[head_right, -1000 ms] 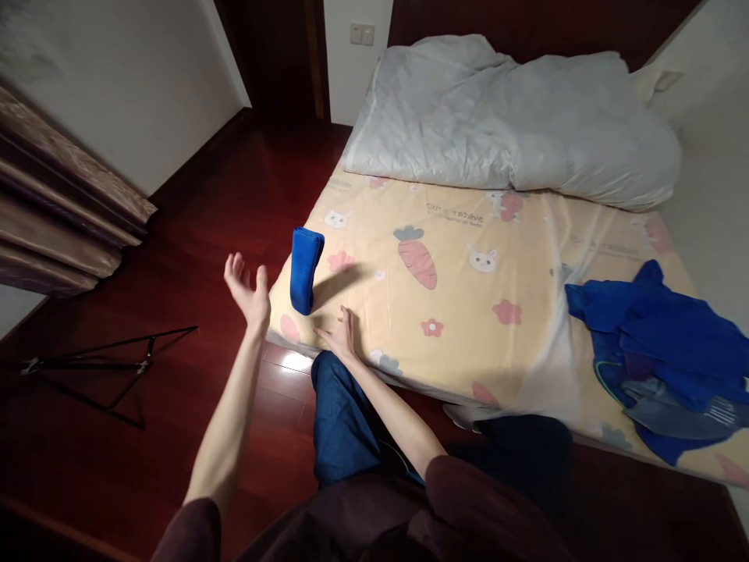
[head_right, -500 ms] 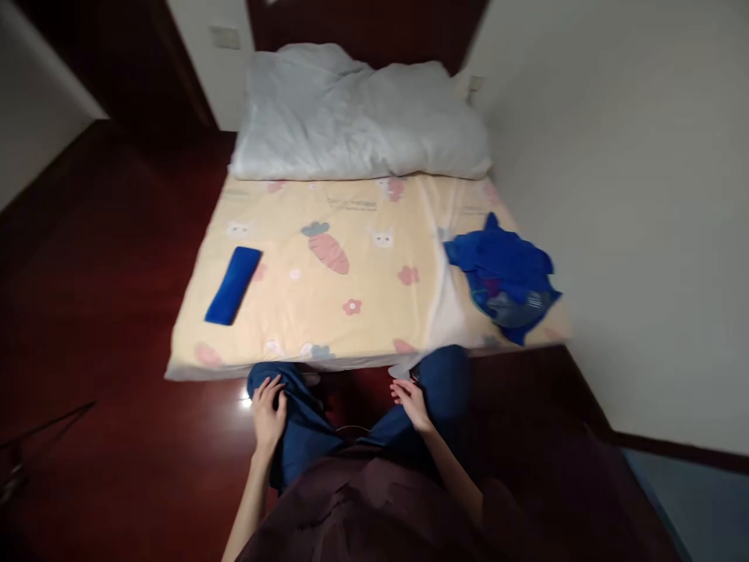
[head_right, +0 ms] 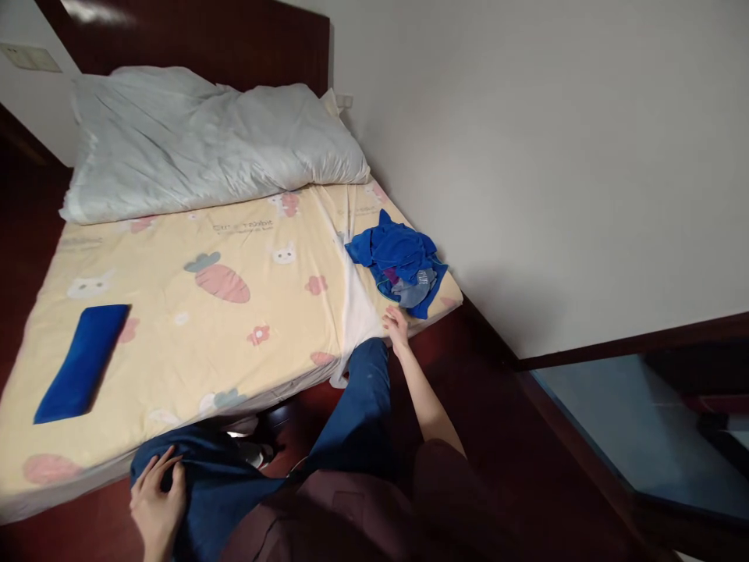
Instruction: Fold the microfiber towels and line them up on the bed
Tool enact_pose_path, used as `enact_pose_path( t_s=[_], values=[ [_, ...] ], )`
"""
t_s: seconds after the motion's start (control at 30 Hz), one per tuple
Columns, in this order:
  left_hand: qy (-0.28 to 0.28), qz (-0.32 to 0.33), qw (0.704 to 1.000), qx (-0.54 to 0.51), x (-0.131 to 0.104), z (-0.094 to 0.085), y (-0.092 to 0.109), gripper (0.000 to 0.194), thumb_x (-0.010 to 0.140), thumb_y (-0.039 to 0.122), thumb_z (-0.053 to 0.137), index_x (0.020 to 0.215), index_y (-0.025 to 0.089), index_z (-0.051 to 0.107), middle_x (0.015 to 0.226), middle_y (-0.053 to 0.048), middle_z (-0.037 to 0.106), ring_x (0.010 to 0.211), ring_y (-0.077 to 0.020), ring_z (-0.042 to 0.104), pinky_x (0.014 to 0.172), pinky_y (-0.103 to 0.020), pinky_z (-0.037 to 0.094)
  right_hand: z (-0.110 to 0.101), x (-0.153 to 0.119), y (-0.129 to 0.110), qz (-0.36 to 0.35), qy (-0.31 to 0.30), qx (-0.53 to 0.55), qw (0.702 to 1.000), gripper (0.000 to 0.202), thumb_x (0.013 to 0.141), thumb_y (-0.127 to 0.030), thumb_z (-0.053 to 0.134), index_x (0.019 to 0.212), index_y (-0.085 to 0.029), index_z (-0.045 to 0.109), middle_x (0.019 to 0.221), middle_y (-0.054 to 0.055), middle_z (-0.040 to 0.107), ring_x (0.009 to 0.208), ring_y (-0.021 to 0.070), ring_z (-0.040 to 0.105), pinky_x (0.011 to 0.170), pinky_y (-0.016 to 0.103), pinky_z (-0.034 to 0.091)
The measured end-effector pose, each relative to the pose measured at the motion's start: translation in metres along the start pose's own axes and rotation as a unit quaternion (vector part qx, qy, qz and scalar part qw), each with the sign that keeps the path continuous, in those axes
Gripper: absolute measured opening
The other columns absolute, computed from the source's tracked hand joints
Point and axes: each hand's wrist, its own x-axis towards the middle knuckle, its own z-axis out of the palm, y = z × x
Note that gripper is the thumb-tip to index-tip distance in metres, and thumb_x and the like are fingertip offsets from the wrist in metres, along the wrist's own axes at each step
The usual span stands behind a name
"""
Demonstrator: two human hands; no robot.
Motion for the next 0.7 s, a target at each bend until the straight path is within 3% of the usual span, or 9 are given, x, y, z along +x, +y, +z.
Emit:
enact_pose_path(
  t_s=[0.13,0.27,0.37,0.5,0.7],
  values=[
    [0.001,-0.023,1.000,0.017,0.002,0.004,0.009,0.020,0.080,0.045,0.054,0.085,0.030,0.068,0.117,-0.005,0.076,0.129,-0.0366,0.060,0.115,-0.055,0.040,0.010,0.071,-0.029,0.000,-0.044,-0.015,0.999,0.066,0.093,-0.038,0.039,0.157,-0.022,0.031,0.158,0.018,0.044,0.128,0.0205,0.062,0.095,0.033,0.056],
    [0.004,-0.054,0.998,0.036,0.003,0.007,0.019,0.021,0.079,0.047,0.055,0.085,0.032,0.069,0.119,-0.002,0.075,0.130,-0.0361,0.059,0.115,-0.057,0.041,0.031,0.136,-0.043,0.026,-0.050,0.031,0.998,0.067,0.093,-0.033,0.039,0.158,-0.027,0.025,0.156,0.017,0.044,0.128,0.0192,0.062,0.096,0.035,0.054],
    [-0.001,-0.069,0.996,0.063,0.004,0.007,0.022,0.026,0.079,0.050,0.053,0.085,0.030,0.069,0.120,-0.003,0.075,0.131,-0.0347,0.059,0.113,-0.055,0.043,0.042,0.175,-0.044,0.038,-0.041,0.124,0.991,0.061,0.089,-0.032,0.045,0.149,-0.034,0.034,0.143,0.011,0.053,0.120,0.0179,0.065,0.095,0.038,0.055],
    [-0.019,-0.060,0.993,0.095,0.004,0.007,0.018,0.036,0.082,0.053,0.050,0.087,0.024,0.072,0.120,-0.008,0.075,0.131,-0.0340,0.058,0.112,-0.052,0.044,0.050,0.211,-0.041,0.086,-0.007,0.288,0.954,0.048,0.080,-0.026,0.055,0.127,-0.034,0.051,0.124,0.004,0.059,0.107,0.0148,0.067,0.093,0.037,0.056],
    [-0.014,-0.037,0.995,0.097,0.002,0.008,0.005,0.036,0.084,0.051,0.050,0.086,0.023,0.073,0.119,-0.010,0.075,0.130,-0.0340,0.059,0.112,-0.050,0.044,0.052,0.227,-0.043,0.040,0.070,0.251,0.965,0.041,0.080,-0.034,0.060,0.119,-0.023,0.063,0.122,0.009,0.064,0.106,0.0179,0.066,0.092,0.039,0.055]
  ],
)
